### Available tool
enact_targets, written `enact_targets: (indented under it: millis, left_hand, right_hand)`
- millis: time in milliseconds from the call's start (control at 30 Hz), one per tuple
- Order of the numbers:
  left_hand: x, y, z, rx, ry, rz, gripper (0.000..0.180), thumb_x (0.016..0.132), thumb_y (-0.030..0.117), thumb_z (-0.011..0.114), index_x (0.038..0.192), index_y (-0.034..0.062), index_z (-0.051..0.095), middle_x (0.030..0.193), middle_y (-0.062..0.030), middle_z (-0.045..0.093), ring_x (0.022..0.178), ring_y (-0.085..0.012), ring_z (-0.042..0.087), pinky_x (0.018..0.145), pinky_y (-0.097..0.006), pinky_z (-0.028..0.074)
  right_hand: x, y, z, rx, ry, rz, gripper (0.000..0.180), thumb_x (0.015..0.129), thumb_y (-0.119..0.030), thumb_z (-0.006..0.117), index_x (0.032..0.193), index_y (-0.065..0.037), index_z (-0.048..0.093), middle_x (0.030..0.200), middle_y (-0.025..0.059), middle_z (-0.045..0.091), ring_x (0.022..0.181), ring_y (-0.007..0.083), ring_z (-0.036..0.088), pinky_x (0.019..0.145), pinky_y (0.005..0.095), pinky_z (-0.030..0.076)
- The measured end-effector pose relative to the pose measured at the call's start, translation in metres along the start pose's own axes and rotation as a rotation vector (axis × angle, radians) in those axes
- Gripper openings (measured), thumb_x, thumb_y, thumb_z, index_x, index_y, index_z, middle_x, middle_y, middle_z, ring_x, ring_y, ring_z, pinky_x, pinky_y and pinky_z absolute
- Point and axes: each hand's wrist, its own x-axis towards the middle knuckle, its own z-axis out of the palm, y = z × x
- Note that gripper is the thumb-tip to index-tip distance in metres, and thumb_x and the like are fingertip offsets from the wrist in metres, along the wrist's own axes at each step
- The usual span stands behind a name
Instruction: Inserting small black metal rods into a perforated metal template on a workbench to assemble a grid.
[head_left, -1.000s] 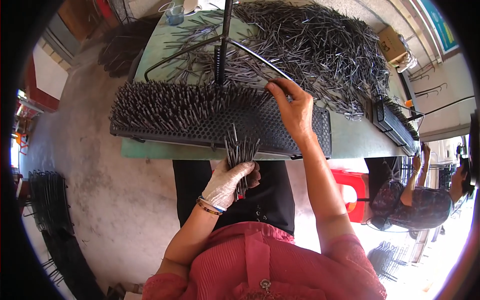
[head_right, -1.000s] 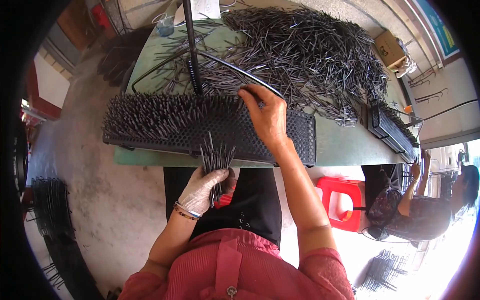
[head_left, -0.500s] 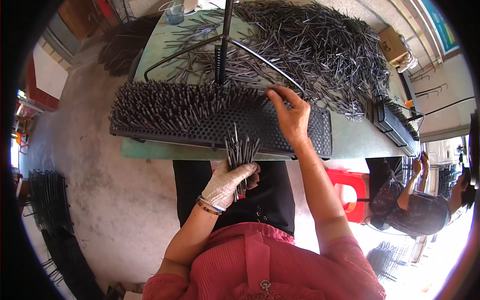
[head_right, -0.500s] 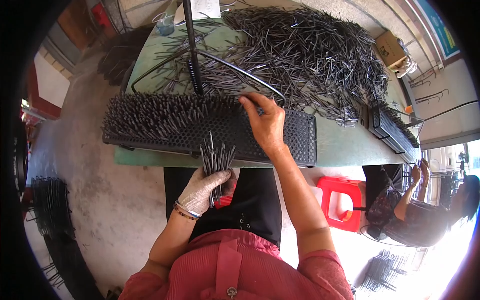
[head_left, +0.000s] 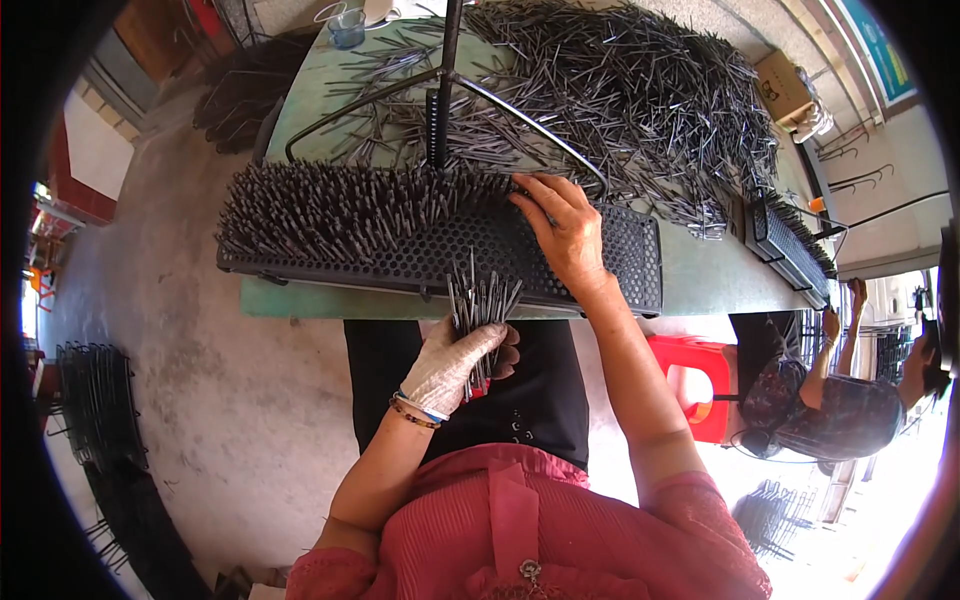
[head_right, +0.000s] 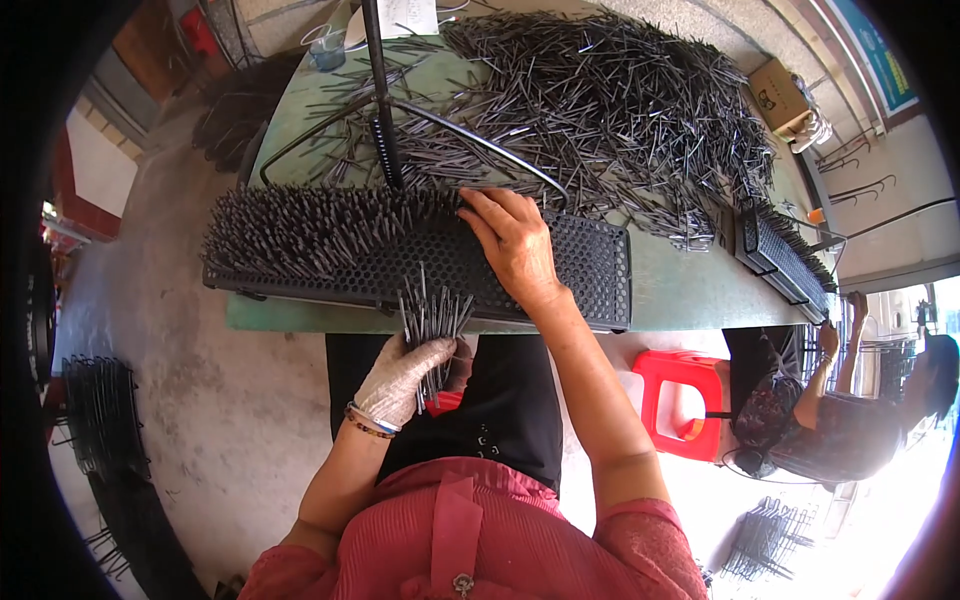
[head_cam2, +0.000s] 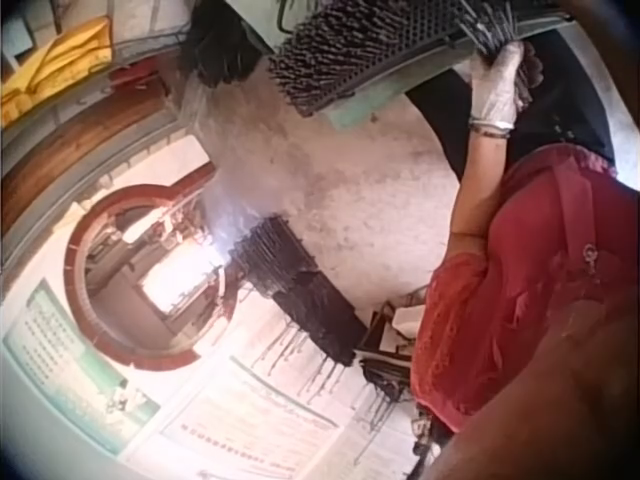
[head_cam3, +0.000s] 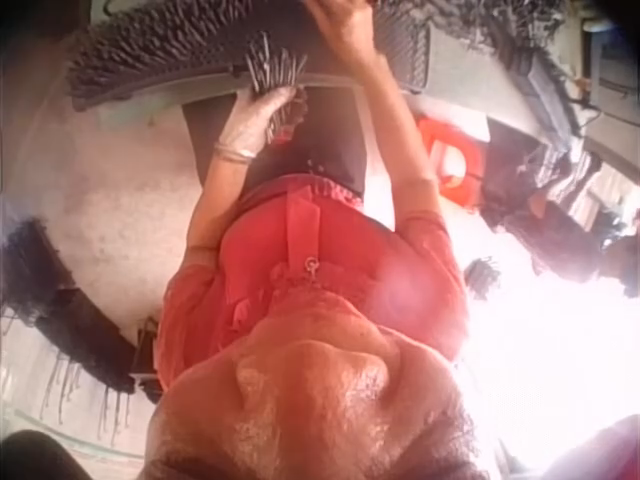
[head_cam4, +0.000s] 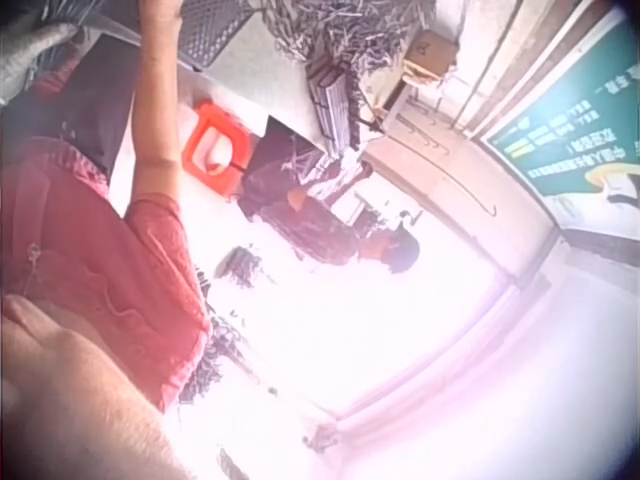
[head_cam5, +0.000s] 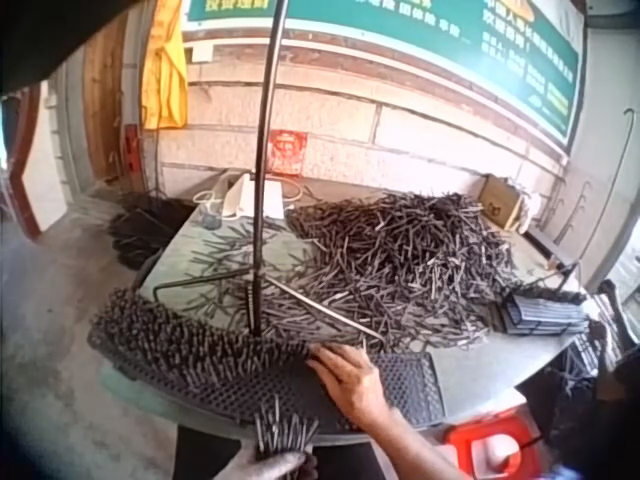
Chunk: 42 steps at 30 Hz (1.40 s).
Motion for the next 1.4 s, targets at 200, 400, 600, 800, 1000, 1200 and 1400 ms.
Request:
enact_targets:
  millis: [200,400,600,800,1000,1200,1400]
  left_hand:
    - [-0.002,0.000,-0.002,-0.044,-0.051,0.000,0.017,0.089,0.010,0.063,0.102,0.0001,0.061,0.089,-0.0096,0.067,0.073,-0.0181,0.066,0.063,-0.031,0.057]
    - [-0.001,-0.001,0.003,-0.040,-0.019,0.042,0.018,0.089,0.011,0.062,0.099,-0.0034,0.063,0.083,-0.0108,0.068,0.071,-0.0186,0.066,0.063,-0.029,0.055]
    - [-0.004,0.001,0.007,-0.020,0.075,0.034,0.016,0.088,0.010,0.063,0.099,-0.0025,0.063,0.083,-0.0098,0.068,0.070,-0.0176,0.065,0.061,-0.030,0.055]
    - [0.002,-0.006,0.002,-0.004,0.052,0.052,0.015,0.088,0.008,0.064,0.099,-0.0020,0.062,0.086,-0.0102,0.068,0.073,-0.0190,0.067,0.066,-0.033,0.058]
    - [0.002,-0.006,0.006,-0.094,0.078,0.039,0.016,0.089,0.011,0.065,0.099,-0.0007,0.061,0.087,-0.0098,0.067,0.077,-0.0203,0.067,0.068,-0.033,0.059]
    - [-0.001,-0.002,0.008,-0.189,0.074,0.075,0.020,0.089,0.010,0.064,0.105,-0.0011,0.061,0.091,-0.0114,0.068,0.079,-0.0207,0.068,0.070,-0.034,0.059]
    - [0.001,0.001,0.014,-0.199,0.097,0.136,0.020,0.090,0.009,0.062,0.107,-0.0001,0.060,0.091,-0.0115,0.068,0.078,-0.0212,0.069,0.068,-0.034,0.060]
  right_hand:
    - [-0.007,-0.008,-0.003,-0.030,0.036,0.040,0.021,0.078,-0.007,0.074,0.098,-0.005,0.070,0.094,0.0086,0.067,0.085,0.0263,0.064,0.075,0.0337,0.051]
    - [0.007,-0.014,-0.010,-0.109,-0.013,-0.086,0.015,0.078,-0.007,0.073,0.092,-0.004,0.069,0.089,0.0081,0.064,0.080,0.0264,0.061,0.072,0.0357,0.048]
    - [0.023,-0.018,-0.013,-0.198,-0.156,-0.137,0.009,0.081,-0.013,0.069,0.082,-0.005,0.065,0.083,0.0067,0.059,0.078,0.0252,0.058,0.073,0.0360,0.043]
    - [0.026,-0.014,-0.010,-0.204,-0.146,-0.088,0.011,0.082,-0.017,0.069,0.079,-0.006,0.066,0.081,0.0062,0.059,0.078,0.0250,0.059,0.073,0.0365,0.043]
    - [0.023,-0.013,-0.008,-0.256,-0.218,-0.034,0.014,0.081,-0.017,0.070,0.083,-0.004,0.068,0.082,0.0080,0.061,0.080,0.0274,0.060,0.076,0.0380,0.045]
    - [0.014,-0.032,-0.033,0.079,-0.224,0.227,0.025,0.081,-0.023,0.073,0.091,0.000,0.070,0.084,0.0124,0.065,0.075,0.0287,0.063,0.070,0.0373,0.049]
    - [-0.022,-0.050,-0.034,0.621,-0.544,0.721,0.029,0.088,-0.024,0.071,0.094,0.004,0.069,0.073,0.0016,0.064,0.072,0.0057,0.056,0.065,0.0242,0.047]
